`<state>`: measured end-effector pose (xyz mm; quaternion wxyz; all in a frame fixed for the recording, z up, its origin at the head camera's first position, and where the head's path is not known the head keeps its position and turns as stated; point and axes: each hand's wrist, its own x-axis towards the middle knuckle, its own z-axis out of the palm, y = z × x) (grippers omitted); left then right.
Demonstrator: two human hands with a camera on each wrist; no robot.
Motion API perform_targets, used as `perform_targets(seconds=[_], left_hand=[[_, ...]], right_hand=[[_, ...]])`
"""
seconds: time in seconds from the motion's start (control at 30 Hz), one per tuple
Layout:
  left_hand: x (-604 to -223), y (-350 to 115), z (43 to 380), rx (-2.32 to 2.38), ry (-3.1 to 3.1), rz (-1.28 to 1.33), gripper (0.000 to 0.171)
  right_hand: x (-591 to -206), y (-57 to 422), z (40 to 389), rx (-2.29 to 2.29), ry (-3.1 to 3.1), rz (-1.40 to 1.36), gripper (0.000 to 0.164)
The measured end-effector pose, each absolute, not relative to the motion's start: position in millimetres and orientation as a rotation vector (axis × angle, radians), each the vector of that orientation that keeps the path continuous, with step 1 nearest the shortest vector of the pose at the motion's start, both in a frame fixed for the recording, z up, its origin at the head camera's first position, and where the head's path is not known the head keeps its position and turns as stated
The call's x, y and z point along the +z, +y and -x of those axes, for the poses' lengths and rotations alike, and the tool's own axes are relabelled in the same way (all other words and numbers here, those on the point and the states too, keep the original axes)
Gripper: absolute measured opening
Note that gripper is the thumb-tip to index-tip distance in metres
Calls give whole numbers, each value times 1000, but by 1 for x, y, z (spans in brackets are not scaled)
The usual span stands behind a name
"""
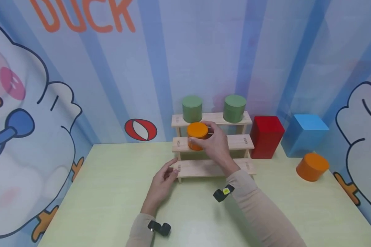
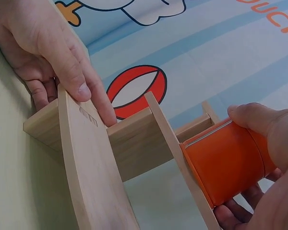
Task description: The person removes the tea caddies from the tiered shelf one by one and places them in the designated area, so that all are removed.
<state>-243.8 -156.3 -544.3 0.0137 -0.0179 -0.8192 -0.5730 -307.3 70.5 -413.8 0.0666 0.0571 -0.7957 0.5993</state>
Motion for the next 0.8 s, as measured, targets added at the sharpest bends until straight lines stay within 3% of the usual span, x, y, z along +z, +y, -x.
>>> perform_targets(seconds=[0.8], left_hand=[[-544,-158,245,-1794,-2552,55,47]], right_hand=[[-412,70,308,1802,-2415,-164,76]])
